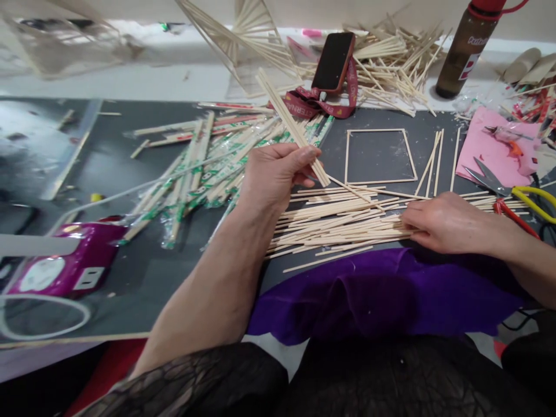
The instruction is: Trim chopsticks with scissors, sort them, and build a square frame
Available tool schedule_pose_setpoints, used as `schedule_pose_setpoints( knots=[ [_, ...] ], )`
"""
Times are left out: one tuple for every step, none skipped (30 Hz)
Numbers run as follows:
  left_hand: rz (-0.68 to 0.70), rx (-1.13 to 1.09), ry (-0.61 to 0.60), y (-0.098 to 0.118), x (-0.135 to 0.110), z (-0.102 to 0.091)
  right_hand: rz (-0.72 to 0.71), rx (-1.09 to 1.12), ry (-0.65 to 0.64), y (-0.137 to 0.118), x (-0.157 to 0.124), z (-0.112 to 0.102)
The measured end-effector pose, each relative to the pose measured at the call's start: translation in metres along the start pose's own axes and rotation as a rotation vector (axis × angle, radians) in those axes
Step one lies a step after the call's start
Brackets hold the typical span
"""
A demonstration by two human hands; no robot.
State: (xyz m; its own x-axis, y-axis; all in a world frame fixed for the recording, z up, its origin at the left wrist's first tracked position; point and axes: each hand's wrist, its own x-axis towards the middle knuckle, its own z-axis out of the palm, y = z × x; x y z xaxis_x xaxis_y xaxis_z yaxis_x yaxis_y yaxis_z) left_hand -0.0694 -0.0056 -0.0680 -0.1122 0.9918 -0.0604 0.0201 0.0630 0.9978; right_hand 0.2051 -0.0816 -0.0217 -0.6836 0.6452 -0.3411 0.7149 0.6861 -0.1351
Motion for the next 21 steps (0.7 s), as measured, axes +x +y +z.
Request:
schedule_pose_setpoints(
  knots=[
    [-0.001, -0.008, 0.005, 0.001, 0.000, 0.000, -0.017, 0.003, -0.002, -0.001, -0.003, 0.000],
    [-0.003, -0.017, 0.007, 0.001, -0.001, 0.001, -0.039, 0.010, -0.007, -0.001, -0.005, 0.000],
    [-0.005, -0.025, 0.006, 0.002, -0.001, 0.001, -0.065, 0.024, -0.019, -0.002, -0.007, 0.001],
    [-0.009, -0.028, 0.005, 0.003, -0.001, 0.002, -0.087, 0.047, -0.035, -0.002, -0.009, 0.002],
    [-0.015, -0.026, 0.004, 0.003, -0.001, 0.002, -0.104, 0.077, -0.045, -0.001, -0.010, 0.003],
    [-0.022, -0.016, 0.005, 0.004, -0.001, 0.003, -0.115, 0.108, -0.041, 0.000, -0.011, 0.004],
    [-0.029, -0.001, 0.005, 0.004, -0.002, 0.003, -0.117, 0.129, -0.022, 0.002, -0.011, 0.005],
    [-0.035, 0.015, 0.008, 0.004, -0.002, 0.003, -0.106, 0.130, 0.012, 0.005, -0.010, 0.007],
    [-0.040, 0.032, 0.011, 0.005, -0.002, 0.004, -0.082, 0.105, 0.058, 0.007, -0.009, 0.009],
    [-0.045, 0.047, 0.011, 0.005, -0.003, 0.004, -0.057, 0.060, 0.102, 0.010, -0.007, 0.011],
    [-0.050, 0.057, 0.012, 0.006, -0.003, 0.004, -0.037, 0.005, 0.134, 0.012, -0.006, 0.014],
    [-0.054, 0.064, 0.012, 0.006, -0.003, 0.004, -0.026, -0.046, 0.149, 0.013, -0.004, 0.016],
    [-0.057, 0.066, 0.012, 0.006, -0.003, 0.004, -0.024, -0.088, 0.153, 0.014, -0.003, 0.018],
    [-0.059, 0.065, 0.013, 0.007, -0.004, 0.004, -0.028, -0.119, 0.154, 0.013, -0.001, 0.020],
    [-0.061, 0.061, 0.013, 0.007, -0.004, 0.005, -0.034, -0.142, 0.151, 0.012, -0.001, 0.021],
    [-0.063, 0.055, 0.015, 0.008, -0.004, 0.005, -0.041, -0.163, 0.151, 0.010, 0.000, 0.022],
    [-0.063, 0.051, 0.018, 0.008, -0.004, 0.005, -0.045, -0.186, 0.158, 0.008, 0.000, 0.023],
    [-0.064, 0.050, 0.021, 0.008, -0.004, 0.005, -0.049, -0.212, 0.171, 0.005, -0.001, 0.023],
    [-0.065, 0.052, 0.023, 0.008, -0.004, 0.006, -0.054, -0.235, 0.186, 0.002, -0.001, 0.023],
    [-0.064, 0.057, 0.025, 0.008, -0.004, 0.006, -0.060, -0.253, 0.201, 0.000, -0.002, 0.023],
    [-0.063, 0.063, 0.024, 0.008, -0.004, 0.006, -0.066, -0.265, 0.215, -0.003, -0.002, 0.023]
  ],
)
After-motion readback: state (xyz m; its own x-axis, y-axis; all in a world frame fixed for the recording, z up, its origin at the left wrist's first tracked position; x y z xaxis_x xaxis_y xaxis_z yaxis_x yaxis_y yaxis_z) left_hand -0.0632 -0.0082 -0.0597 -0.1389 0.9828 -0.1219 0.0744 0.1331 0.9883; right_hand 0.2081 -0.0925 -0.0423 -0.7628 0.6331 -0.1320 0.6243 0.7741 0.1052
